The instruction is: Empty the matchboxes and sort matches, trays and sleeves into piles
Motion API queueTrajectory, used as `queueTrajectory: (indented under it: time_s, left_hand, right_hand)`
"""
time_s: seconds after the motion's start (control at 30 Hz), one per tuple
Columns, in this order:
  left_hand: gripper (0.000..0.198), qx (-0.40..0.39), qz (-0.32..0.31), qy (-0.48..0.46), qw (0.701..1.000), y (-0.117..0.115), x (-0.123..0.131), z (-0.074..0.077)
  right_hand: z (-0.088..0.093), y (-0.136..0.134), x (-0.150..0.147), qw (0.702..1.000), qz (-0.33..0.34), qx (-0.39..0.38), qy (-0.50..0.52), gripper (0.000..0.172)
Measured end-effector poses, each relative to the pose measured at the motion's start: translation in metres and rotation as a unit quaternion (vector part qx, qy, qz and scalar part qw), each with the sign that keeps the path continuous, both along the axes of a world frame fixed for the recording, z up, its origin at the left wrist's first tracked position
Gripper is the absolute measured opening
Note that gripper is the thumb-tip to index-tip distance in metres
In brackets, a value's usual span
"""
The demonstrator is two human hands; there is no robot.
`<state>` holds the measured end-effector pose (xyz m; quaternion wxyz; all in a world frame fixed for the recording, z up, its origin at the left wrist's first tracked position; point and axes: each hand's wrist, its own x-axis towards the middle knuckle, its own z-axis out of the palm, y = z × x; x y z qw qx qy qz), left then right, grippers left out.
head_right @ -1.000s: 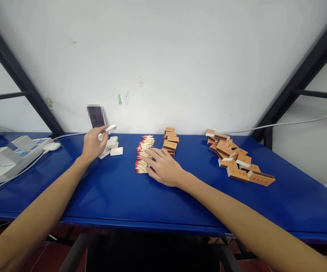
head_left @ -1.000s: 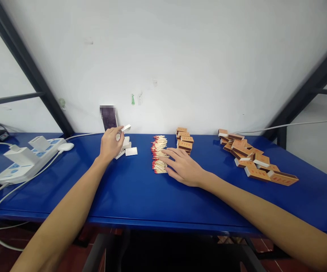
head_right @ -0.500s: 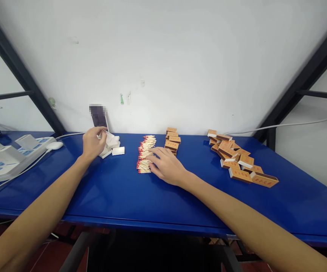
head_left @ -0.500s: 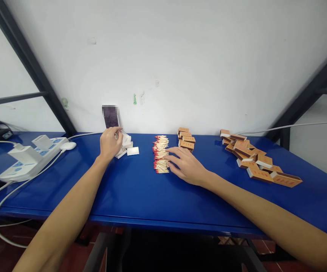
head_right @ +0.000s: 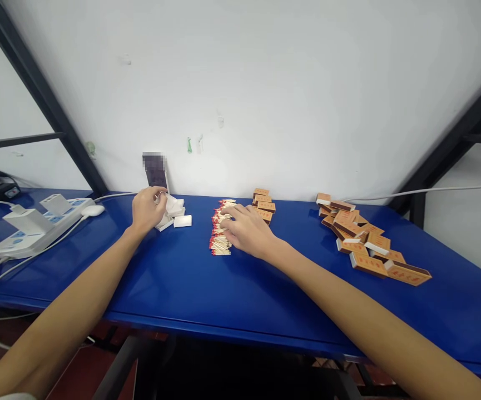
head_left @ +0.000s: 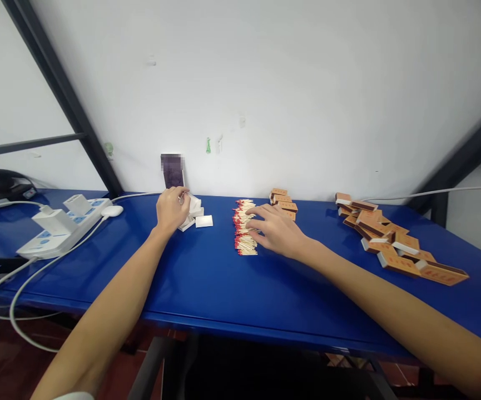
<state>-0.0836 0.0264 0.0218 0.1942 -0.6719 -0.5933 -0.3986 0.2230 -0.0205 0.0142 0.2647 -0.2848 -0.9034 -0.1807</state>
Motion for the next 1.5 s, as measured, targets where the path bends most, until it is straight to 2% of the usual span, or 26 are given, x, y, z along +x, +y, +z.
queueTrajectory:
  time_s: [0.23, 0.4, 0.57, 0.8, 0.97, 1.23, 1.4, 1.5]
  left_hand:
    - [0.021, -0.034, 0.043, 0.007, 0.998, 0.0, -0.001, -0.001]
    - [0.02, -0.022, 0.039, 0.009, 0.999, 0.001, -0.002, -0.001]
    - [0.02, -0.02, 0.043, 0.009, 0.999, 0.001, -0.001, -0.001]
    - [0.021, -0.03, 0.046, 0.011, 0.998, 0.0, -0.001, 0.0]
    - [0.02, -0.04, 0.05, 0.008, 0.998, 0.001, -0.002, -0.001]
    - [0.018, -0.046, 0.064, 0.0, 0.997, -0.001, -0.004, -0.003]
    - [0.019, -0.043, 0.063, -0.004, 0.997, 0.0, -0.005, -0.003]
    - [0.019, -0.037, 0.061, -0.005, 0.997, 0.0, -0.005, -0.002]
  right_hand:
    - [-0.002, 0.0, -0.004, 1.0, -0.005, -0.01, -0.015, 0.015]
    - [-0.002, -0.002, -0.005, 1.0, -0.006, -0.011, -0.024, 0.016]
    - [-0.003, -0.003, -0.004, 0.999, -0.001, -0.038, 0.022, 0.016]
    - [-0.005, -0.003, -0.005, 0.978, 0.01, -0.156, 0.14, 0.012]
    - [-0.007, -0.007, 0.002, 0.963, 0.011, -0.21, 0.171, 0.01]
    - [-0.012, -0.012, 0.009, 0.971, -0.013, -0.184, 0.153, 0.009]
    - [-0.007, -0.015, 0.005, 0.979, -0.004, -0.144, 0.143, 0.013]
    - [0.0, -0.018, -0.007, 0.989, 0.014, -0.118, 0.094, 0.015]
